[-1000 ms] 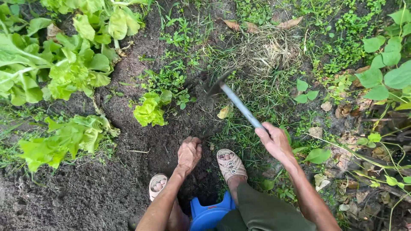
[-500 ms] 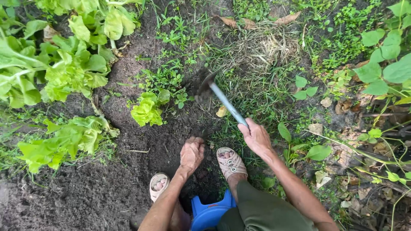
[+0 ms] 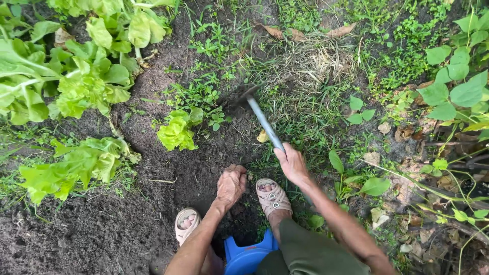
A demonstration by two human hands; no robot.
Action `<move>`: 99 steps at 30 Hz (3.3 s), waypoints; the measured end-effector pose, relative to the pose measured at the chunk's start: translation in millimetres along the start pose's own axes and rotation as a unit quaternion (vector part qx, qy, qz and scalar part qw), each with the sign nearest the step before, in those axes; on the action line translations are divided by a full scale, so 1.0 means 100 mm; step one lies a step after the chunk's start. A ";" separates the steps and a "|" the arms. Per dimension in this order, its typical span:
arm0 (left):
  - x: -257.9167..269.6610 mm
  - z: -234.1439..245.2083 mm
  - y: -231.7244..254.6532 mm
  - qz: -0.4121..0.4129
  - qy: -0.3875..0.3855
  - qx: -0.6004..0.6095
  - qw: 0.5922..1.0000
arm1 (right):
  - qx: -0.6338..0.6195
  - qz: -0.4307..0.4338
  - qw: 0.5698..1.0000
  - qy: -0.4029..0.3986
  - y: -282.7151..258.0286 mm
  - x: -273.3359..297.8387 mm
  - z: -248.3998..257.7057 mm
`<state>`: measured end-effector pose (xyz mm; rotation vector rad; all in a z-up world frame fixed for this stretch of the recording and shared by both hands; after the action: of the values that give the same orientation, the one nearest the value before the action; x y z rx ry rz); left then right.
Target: Weeding a garden bed around lettuce plants using a hand hoe and hands
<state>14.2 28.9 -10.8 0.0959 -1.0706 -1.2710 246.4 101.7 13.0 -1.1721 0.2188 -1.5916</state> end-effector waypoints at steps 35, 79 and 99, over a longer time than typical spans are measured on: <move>0.09 -0.60 -0.12 -0.017 -0.073 -0.073 0.995 | -0.247 -0.079 0.959 -0.117 0.08 0.34 0.47; 0.22 -1.07 -0.59 0.020 -0.148 -0.128 0.981 | -0.038 -0.090 0.984 -0.152 -0.29 -0.01 1.14; 0.18 -0.72 -0.31 -0.004 -0.136 -0.095 0.986 | -0.084 0.011 0.995 -0.054 -0.75 0.00 1.64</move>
<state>40.0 -31.2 -57.3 -0.2241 -1.1751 -1.4137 323.2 198.5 143.8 -1.3773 0.2991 -1.5094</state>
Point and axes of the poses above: each hand's wrist, its own x-axis away from the middle knuckle, its own z-axis out of the back of the hand, y = z × x, the point moved 4 cm from there along -x, towards the middle knuckle, and after that the axes turned 1 degree about -y, right-handed, at the moved point
